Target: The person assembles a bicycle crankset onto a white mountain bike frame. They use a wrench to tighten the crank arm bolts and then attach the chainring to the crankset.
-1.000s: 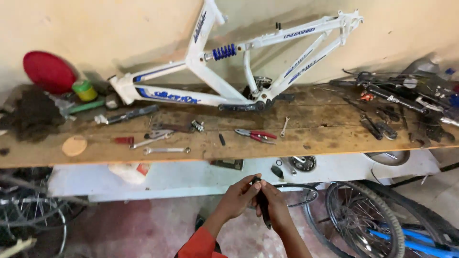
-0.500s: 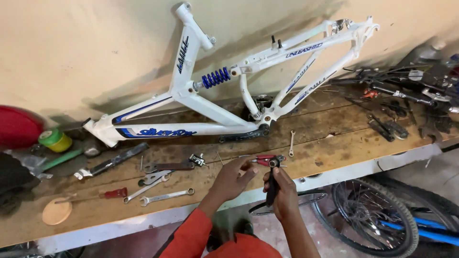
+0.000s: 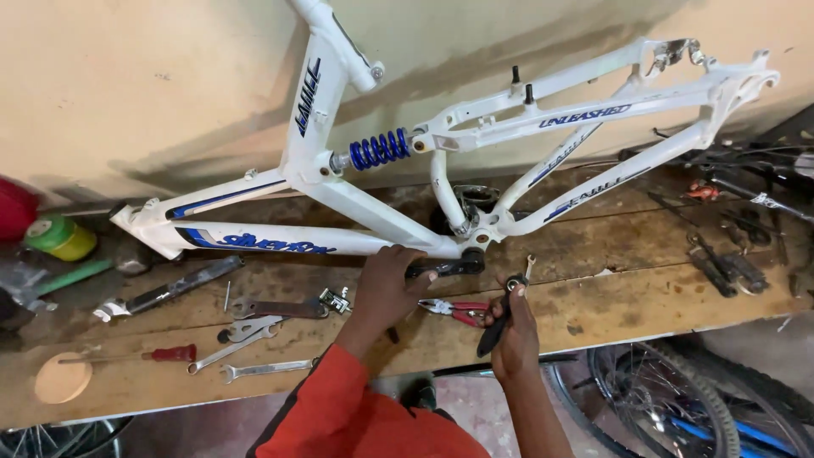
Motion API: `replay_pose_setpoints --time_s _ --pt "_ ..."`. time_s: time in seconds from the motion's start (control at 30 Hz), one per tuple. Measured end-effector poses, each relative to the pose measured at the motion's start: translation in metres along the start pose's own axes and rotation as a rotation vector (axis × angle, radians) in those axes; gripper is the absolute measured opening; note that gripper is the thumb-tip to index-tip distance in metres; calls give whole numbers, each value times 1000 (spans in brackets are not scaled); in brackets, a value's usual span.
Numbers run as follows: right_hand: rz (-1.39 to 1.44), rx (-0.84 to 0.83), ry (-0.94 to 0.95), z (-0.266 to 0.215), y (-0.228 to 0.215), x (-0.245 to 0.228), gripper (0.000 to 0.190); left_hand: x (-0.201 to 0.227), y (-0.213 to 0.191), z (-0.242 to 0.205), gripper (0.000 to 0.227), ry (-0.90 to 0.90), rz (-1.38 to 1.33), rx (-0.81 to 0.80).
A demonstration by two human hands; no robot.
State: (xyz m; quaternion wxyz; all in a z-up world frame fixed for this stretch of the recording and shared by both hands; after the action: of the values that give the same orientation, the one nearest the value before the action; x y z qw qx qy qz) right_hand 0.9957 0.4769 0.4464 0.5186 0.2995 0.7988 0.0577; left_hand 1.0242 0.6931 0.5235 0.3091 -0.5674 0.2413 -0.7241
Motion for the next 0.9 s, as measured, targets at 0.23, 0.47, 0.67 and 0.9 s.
replay_pose_setpoints --time_s 0.23,0.47,0.67,0.9 --pt "84 112 -85 25 -4 -12 51 -18 35 17 44 -130 185 -415" --pt "66 177 -109 34 18 -22 52 -7 56 37 54 78 45 -597" --pt "59 272 -54 23 22 -1 43 -1 67 29 43 80 130 -704" --pt "-209 251 -237 -17 26 0 34 -10 78 27 47 59 170 -771"
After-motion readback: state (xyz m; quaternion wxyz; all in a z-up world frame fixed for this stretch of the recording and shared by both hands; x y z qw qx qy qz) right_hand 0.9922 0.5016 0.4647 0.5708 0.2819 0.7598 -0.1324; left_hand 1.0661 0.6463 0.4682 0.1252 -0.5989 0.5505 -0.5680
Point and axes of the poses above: each hand's wrist, its own z-axis towards the middle knuckle, its own y-axis out of the palm, x = y × z, the point moved 8 cm from there along z, towards the middle knuckle, and after that the axes turned 6 degrees about x, right-handed, at the moved point
